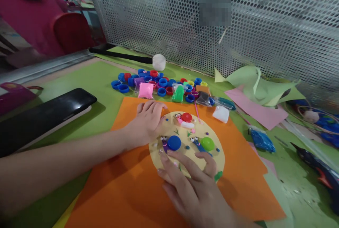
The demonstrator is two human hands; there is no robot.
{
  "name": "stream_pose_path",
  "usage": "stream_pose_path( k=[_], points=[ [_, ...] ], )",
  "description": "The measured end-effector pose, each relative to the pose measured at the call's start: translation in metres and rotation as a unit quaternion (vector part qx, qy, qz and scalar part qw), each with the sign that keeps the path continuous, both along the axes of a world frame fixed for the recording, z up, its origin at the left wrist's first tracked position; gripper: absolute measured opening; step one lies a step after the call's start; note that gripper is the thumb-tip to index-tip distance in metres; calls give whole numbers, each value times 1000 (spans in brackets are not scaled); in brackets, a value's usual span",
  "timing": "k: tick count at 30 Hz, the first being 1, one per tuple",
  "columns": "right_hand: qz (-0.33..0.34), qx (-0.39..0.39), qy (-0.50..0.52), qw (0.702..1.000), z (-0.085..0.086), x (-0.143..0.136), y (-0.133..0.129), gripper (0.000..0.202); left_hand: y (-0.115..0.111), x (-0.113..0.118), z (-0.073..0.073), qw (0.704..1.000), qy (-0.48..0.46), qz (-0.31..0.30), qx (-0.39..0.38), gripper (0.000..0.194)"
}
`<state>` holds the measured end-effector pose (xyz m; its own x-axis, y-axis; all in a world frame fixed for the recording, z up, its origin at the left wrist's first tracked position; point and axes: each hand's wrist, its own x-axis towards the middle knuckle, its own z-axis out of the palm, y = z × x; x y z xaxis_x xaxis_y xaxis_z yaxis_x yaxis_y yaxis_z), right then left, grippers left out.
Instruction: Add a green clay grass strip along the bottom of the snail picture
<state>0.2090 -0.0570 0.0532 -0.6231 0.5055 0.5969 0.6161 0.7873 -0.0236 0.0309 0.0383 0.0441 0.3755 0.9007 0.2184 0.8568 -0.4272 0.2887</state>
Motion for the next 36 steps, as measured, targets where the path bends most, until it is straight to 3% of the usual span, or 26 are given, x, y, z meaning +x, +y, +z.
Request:
stream_pose_path(
  k=[7,14,23,31,36],
  points=[
    [-44,-63,72,994,-2,-3,-2,30,0,0,-3,1000,2,6,7,26],
    [-61,-105,47,992,2,-12,-3,30,0,0,-3,1000,4,9,14,25],
    [-50,-97,28,994,4,-17,-1,35,-1,1,-2,1000,15,10,20,26],
    [-89,-142,21,986,6,-16,2,39,-2,0,2,999,31,11,8,30],
    [-18,-34,-49,998,17,1,-8,31,-2,1,0,999,27,13,19,26]
  ],
)
